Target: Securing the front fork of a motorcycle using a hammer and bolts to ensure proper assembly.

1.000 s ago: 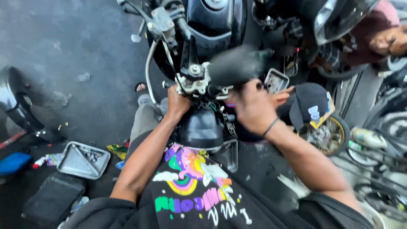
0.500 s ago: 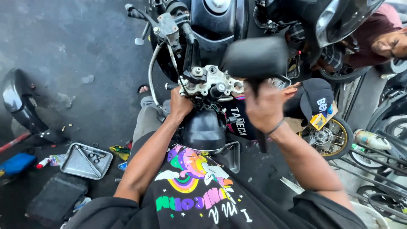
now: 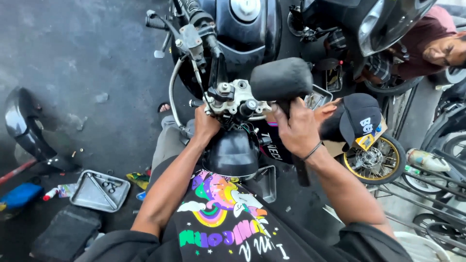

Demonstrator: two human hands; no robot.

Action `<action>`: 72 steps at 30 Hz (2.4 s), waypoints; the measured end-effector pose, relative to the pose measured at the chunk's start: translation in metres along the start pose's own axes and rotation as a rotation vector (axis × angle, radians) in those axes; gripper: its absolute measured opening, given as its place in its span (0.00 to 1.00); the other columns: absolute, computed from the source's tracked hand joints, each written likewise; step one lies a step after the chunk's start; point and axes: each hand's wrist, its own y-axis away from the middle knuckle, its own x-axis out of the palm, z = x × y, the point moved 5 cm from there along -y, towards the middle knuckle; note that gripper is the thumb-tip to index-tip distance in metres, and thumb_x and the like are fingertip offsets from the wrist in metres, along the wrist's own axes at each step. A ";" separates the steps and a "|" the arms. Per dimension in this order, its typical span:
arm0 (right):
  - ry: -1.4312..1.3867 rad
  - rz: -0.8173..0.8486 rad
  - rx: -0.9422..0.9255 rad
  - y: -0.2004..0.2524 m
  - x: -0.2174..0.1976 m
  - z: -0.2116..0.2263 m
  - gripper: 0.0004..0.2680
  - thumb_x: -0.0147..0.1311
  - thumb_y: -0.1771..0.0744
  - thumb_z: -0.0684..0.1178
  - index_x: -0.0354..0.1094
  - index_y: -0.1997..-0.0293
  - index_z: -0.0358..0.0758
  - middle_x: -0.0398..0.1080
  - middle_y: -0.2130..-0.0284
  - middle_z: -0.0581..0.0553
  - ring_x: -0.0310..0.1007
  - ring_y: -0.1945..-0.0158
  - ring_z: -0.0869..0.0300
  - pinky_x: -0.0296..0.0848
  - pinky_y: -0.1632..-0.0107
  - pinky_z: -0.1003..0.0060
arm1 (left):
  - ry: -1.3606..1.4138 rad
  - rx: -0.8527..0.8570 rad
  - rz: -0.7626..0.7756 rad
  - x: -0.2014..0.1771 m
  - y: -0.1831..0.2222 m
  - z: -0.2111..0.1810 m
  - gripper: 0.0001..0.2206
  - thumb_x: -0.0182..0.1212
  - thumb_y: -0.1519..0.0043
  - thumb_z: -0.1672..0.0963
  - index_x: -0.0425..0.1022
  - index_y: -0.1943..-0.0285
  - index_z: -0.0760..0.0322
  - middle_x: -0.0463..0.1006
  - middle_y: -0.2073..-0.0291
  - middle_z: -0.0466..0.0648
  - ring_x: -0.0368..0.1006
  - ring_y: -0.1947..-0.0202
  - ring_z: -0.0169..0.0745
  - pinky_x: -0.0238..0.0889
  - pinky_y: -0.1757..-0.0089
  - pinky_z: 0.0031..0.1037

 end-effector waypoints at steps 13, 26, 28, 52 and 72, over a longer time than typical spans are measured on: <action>-0.050 0.111 0.122 -0.009 -0.013 0.020 0.18 0.61 0.30 0.44 0.65 0.33 0.24 0.74 0.46 0.16 0.73 0.41 0.21 0.71 0.38 0.25 | 0.010 -0.070 0.018 -0.001 0.000 0.000 0.12 0.67 0.36 0.57 0.81 0.67 0.78 0.81 0.74 0.67 0.80 0.70 0.66 0.70 0.67 0.49; -0.470 0.021 0.256 -0.123 -0.013 0.037 0.12 0.82 0.36 0.50 0.78 0.60 0.43 0.76 0.77 0.49 0.80 0.71 0.63 0.78 0.65 0.68 | 0.004 0.002 0.018 0.005 -0.003 0.014 0.13 0.69 0.36 0.57 0.79 0.67 0.78 0.80 0.77 0.67 0.80 0.71 0.67 0.71 0.68 0.44; -0.449 0.091 0.407 -0.159 -0.005 0.050 0.20 0.81 0.41 0.61 0.84 0.51 0.43 0.84 0.63 0.55 0.79 0.59 0.73 0.81 0.52 0.72 | -0.066 0.012 -0.006 0.000 0.000 -0.001 0.04 0.65 0.44 0.64 0.78 0.71 0.69 0.86 0.69 0.58 0.82 0.63 0.52 0.61 0.70 0.49; -0.461 0.809 -0.407 -0.233 0.065 0.110 0.17 0.77 0.38 0.45 0.61 0.68 0.48 0.63 0.72 0.58 0.61 0.68 0.67 0.63 0.62 0.67 | -0.050 0.190 0.140 0.001 -0.014 0.015 0.14 0.64 0.37 0.57 0.68 0.77 0.62 0.77 0.79 0.47 0.72 0.69 0.34 0.58 0.69 0.40; -0.409 0.705 -0.487 -0.233 0.068 0.116 0.15 0.77 0.41 0.49 0.66 0.64 0.46 0.68 0.71 0.55 0.64 0.69 0.62 0.65 0.64 0.62 | 0.648 0.274 0.346 -0.039 0.009 -0.028 0.51 0.79 0.36 0.45 0.43 0.09 0.47 0.56 0.18 0.56 0.57 0.21 0.57 0.67 0.34 0.48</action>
